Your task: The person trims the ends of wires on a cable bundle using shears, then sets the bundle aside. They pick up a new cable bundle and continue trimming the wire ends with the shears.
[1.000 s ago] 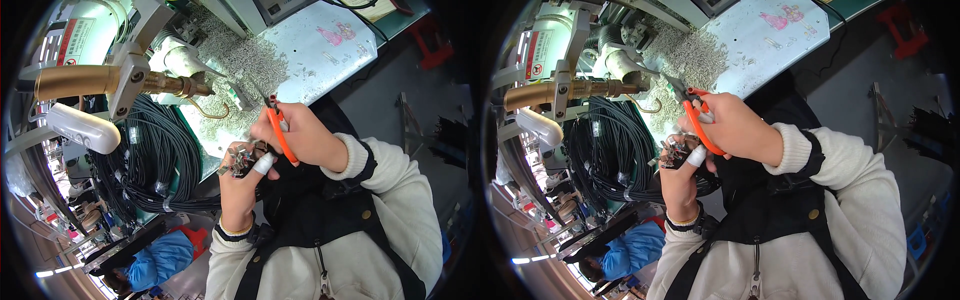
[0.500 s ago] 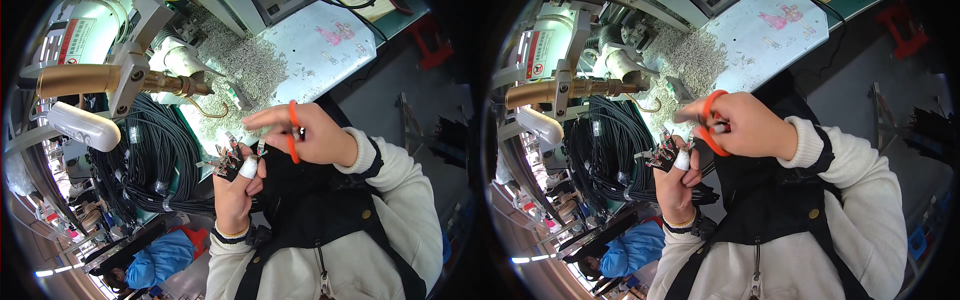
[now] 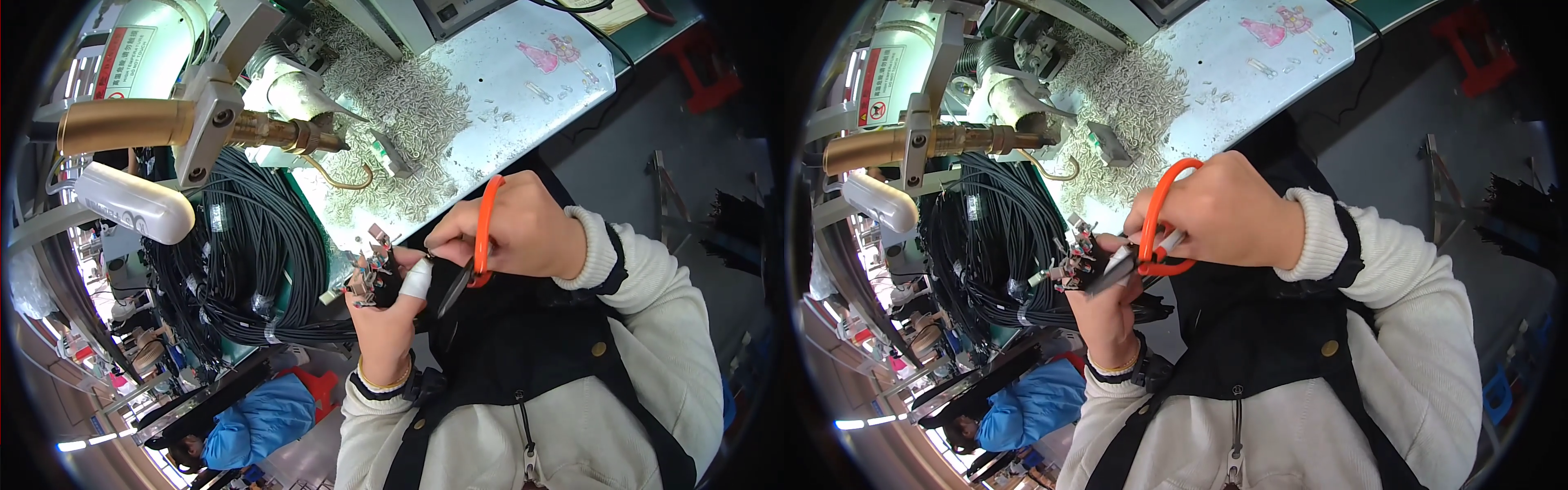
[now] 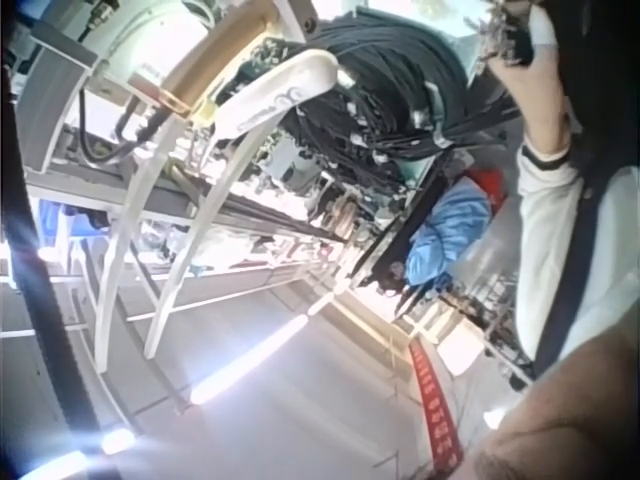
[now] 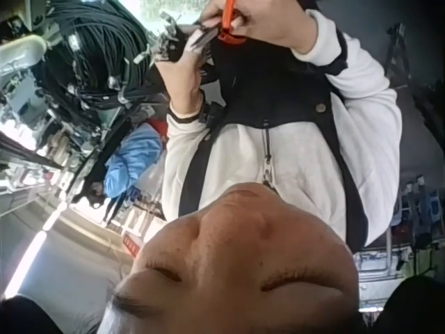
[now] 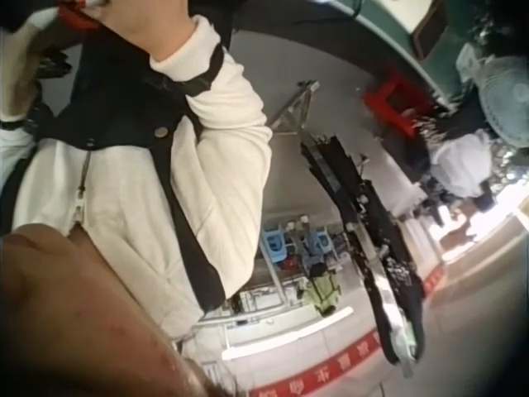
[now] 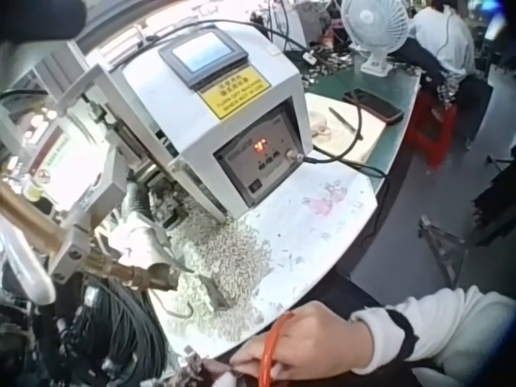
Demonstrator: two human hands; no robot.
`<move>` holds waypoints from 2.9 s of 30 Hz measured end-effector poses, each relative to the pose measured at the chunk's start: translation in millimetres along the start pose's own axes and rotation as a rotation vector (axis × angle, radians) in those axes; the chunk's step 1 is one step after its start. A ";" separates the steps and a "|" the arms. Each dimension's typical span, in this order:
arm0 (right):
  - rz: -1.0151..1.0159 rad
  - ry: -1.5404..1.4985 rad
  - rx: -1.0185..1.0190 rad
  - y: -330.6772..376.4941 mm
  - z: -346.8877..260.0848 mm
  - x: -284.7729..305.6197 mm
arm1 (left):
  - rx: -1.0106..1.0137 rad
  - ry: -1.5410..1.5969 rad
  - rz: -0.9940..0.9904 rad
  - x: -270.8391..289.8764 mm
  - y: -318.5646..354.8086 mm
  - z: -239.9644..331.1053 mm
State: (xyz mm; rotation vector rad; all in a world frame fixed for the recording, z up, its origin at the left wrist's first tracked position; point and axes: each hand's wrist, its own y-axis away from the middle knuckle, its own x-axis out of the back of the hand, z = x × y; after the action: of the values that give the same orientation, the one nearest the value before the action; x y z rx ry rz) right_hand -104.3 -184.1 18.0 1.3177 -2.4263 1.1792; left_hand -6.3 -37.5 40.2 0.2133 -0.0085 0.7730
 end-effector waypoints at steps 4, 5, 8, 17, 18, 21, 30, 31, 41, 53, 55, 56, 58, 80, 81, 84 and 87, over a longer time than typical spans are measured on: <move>0.102 -0.084 -0.053 2.1 1.7 -9.1 | 0.270 0.272 0.029 -7.3 -3.0 16.3; 0.134 -0.052 -0.034 2.5 0.8 -11.8 | 0.299 0.340 0.011 -6.4 -3.8 17.6; 0.094 0.016 -0.022 3.1 -5.1 -10.0 | 0.345 0.444 -0.045 -1.8 -6.9 14.1; 0.157 0.027 -0.056 7.0 -12.4 -22.9 | -0.119 0.178 0.029 -12.7 -5.9 -7.4; 0.210 0.024 -0.076 6.7 -13.1 -24.9 | -0.314 0.011 0.112 -14.0 -5.6 -9.6; 0.186 -0.087 -0.190 8.5 -10.6 -25.8 | -0.034 0.138 0.178 -18.3 -0.3 5.9; 0.082 -0.032 -0.047 8.6 -9.5 -14.3 | 0.213 0.227 0.008 -6.3 -0.4 6.5; 0.083 -0.033 -0.046 8.5 -9.6 -16.3 | 0.212 0.226 0.008 -8.5 0.1 6.3; 0.021 -0.080 -0.037 10.6 -6.6 -11.6 | 0.199 0.304 0.020 -5.8 3.5 6.8; 0.226 -0.388 -0.295 10.9 -11.9 -26.3 | 0.072 0.252 0.133 -12.2 1.5 7.4; 0.231 -0.462 -0.323 10.1 -13.2 -21.4 | 0.044 0.259 0.100 -10.0 2.9 8.6; 0.123 -0.364 -0.348 7.2 -14.0 -11.9 | 0.046 0.285 0.100 -8.7 2.9 8.9; -0.093 -0.165 -0.393 4.0 -14.6 1.9 | 0.051 0.335 0.100 -6.5 2.8 9.2; 0.112 -0.341 -0.615 -13.3 6.4 -13.7 | 0.291 0.670 -0.120 3.5 -73.6 5.6; 0.125 -0.283 -0.612 -19.7 12.2 -12.8 | 0.283 0.668 -0.119 1.2 -79.7 5.3; 0.121 -0.276 -0.648 -41.0 24.3 -12.2 | 0.251 0.623 -0.115 1.6 -88.4 3.6; 0.084 -0.378 -0.723 -55.5 30.6 -14.6 | 0.201 0.538 -0.106 3.8 -93.9 3.2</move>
State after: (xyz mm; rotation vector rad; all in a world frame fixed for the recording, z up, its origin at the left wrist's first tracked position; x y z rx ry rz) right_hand -46.1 -212.9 22.1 1.2641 -2.7586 -0.0045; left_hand 61.8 -100.8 25.9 0.1886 0.5871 0.7063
